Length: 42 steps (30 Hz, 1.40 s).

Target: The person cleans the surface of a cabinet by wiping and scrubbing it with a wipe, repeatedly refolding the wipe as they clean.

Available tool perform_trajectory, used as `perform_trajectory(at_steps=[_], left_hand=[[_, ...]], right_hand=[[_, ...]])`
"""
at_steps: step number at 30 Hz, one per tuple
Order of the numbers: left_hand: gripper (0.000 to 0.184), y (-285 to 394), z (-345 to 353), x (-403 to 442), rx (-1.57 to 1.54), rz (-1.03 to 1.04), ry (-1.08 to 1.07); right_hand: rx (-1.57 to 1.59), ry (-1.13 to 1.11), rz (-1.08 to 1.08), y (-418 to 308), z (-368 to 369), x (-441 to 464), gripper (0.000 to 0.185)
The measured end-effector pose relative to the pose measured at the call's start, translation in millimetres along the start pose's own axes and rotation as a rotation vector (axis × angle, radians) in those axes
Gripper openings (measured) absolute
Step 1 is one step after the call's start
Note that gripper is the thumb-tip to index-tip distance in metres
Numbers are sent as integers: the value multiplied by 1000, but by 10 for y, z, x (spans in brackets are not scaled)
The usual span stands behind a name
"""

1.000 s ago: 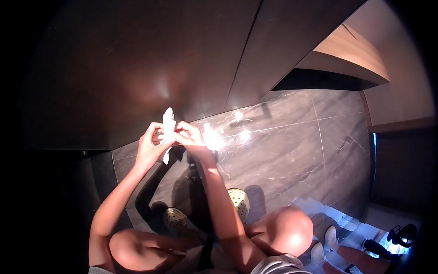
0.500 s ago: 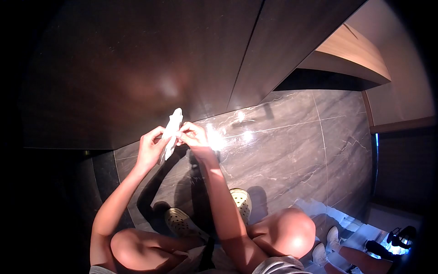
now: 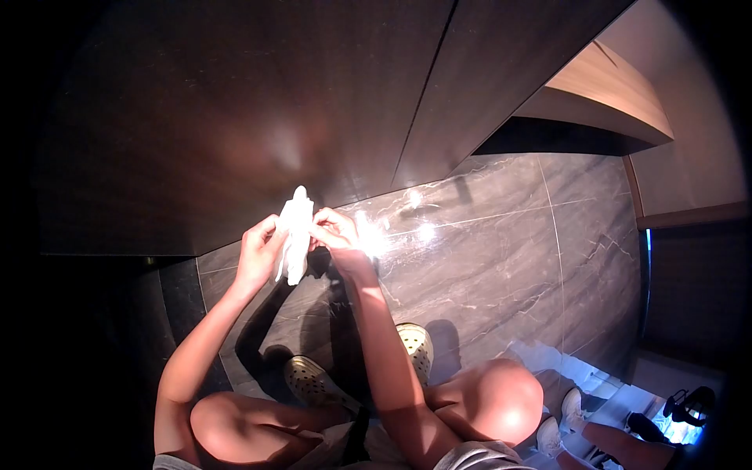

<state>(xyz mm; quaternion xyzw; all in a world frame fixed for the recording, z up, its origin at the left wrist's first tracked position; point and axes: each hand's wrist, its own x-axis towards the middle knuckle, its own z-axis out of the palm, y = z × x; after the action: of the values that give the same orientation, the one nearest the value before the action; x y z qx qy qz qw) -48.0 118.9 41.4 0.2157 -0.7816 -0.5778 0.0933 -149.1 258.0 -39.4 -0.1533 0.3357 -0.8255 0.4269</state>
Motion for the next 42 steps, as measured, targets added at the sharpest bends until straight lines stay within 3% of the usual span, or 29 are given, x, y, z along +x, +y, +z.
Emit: perform_trajectory(at_steps=[11,14,17,21,24,27,33,36,38,42], left_hand=[[14,-74,19,5,-235,-147,-34],[23,43,77,-2,-85,-44,-31],[39,25,157,0,-195,-7,-22],[37,-119,157,35,-309,0,-58],[38,-163,134,46,-328,-51,-63],[37,-120,118,67,-291,-44,-42],[40,-262,129,94,-292,-68,-48],[54,-203,220,118,-156,-42,-47],[53,-122,213,151,-145,-47,-88],[35,-55,164,180,-77,-135,-120]], right_hand=[[93,68,14,-50,18,-17,29],[87,74,25,-87,42,-29,33],[101,97,13,-104,68,-27,37],[191,128,-23,-129,72,-30,40],[274,135,-28,-226,113,-56,30],[305,110,-58,-129,11,-26,37],[85,151,-20,-184,110,-23,49],[-35,134,-81,-149,36,19,55],[22,182,41,-239,84,19,56],[111,272,45,-289,108,1,47]])
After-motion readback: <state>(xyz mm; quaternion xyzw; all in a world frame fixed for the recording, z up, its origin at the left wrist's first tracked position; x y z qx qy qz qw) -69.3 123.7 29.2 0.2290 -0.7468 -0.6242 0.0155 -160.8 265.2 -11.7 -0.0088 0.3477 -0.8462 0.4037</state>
